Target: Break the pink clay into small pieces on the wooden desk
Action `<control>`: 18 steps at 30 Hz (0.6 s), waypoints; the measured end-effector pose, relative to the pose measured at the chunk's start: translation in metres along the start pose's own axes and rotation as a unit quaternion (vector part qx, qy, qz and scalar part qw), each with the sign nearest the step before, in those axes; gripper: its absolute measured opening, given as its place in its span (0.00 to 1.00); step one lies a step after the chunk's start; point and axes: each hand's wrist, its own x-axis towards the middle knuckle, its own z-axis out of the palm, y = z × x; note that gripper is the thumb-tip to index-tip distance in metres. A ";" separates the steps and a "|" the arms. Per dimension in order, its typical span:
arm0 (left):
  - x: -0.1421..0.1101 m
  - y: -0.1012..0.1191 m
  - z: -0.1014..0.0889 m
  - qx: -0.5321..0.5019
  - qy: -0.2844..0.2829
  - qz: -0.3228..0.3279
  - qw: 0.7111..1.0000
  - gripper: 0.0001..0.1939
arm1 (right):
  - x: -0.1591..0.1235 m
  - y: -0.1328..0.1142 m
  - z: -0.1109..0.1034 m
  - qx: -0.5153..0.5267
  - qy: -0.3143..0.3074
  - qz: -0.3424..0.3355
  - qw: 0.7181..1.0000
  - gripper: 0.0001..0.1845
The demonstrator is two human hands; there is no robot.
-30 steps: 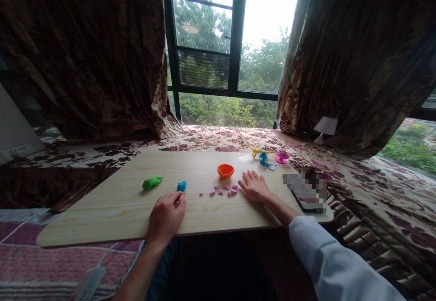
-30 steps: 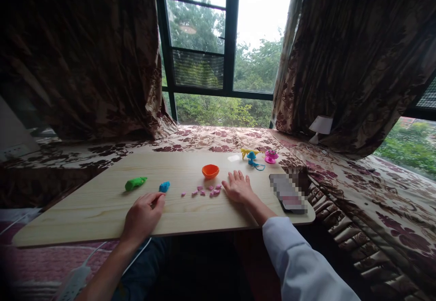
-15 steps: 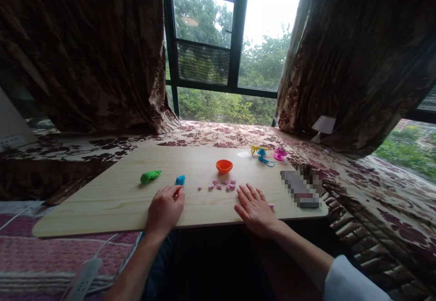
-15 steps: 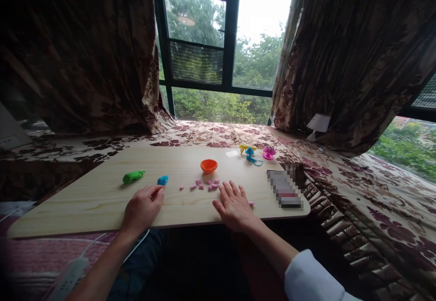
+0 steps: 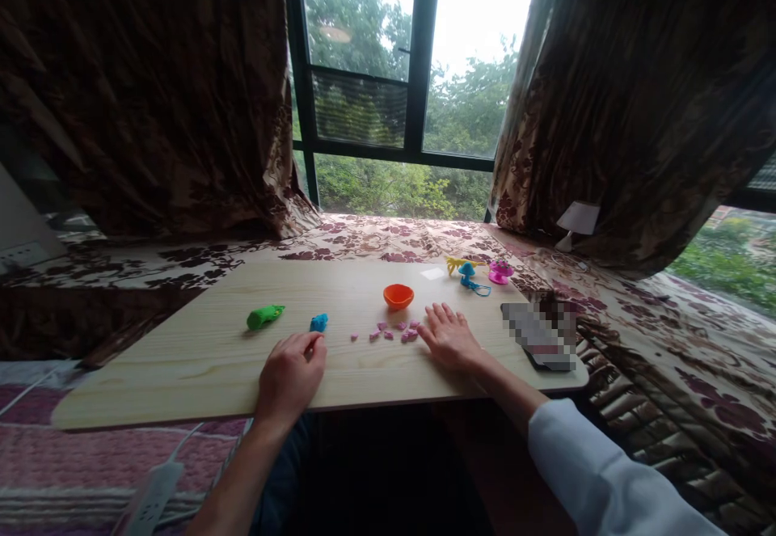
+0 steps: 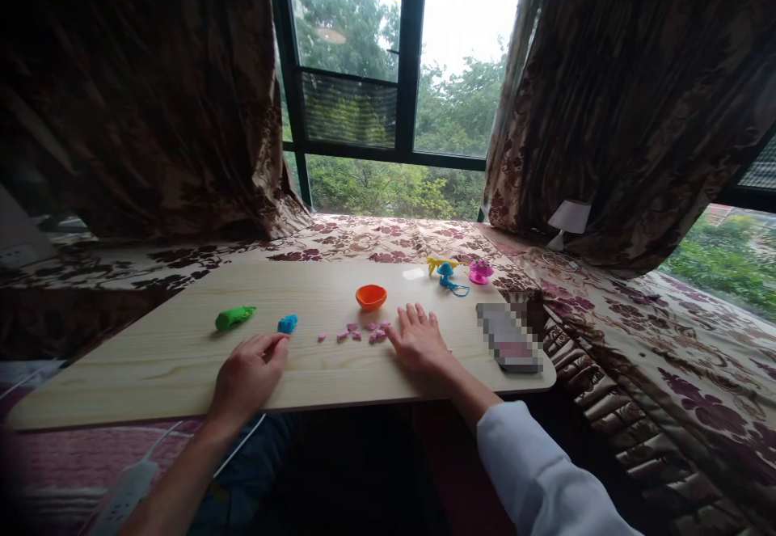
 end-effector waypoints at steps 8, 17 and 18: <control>-0.001 0.001 -0.001 -0.003 -0.003 0.009 1.000 0.12 | -0.029 -0.009 0.002 -0.015 0.004 -0.040 0.999 0.35; 0.000 -0.001 0.000 0.006 -0.004 0.013 1.000 0.12 | 0.030 0.014 -0.009 -0.001 -0.006 0.020 1.000 0.36; 0.000 -0.001 -0.001 0.005 -0.004 0.013 1.000 0.12 | 0.021 0.010 -0.008 -0.002 -0.009 0.010 1.000 0.36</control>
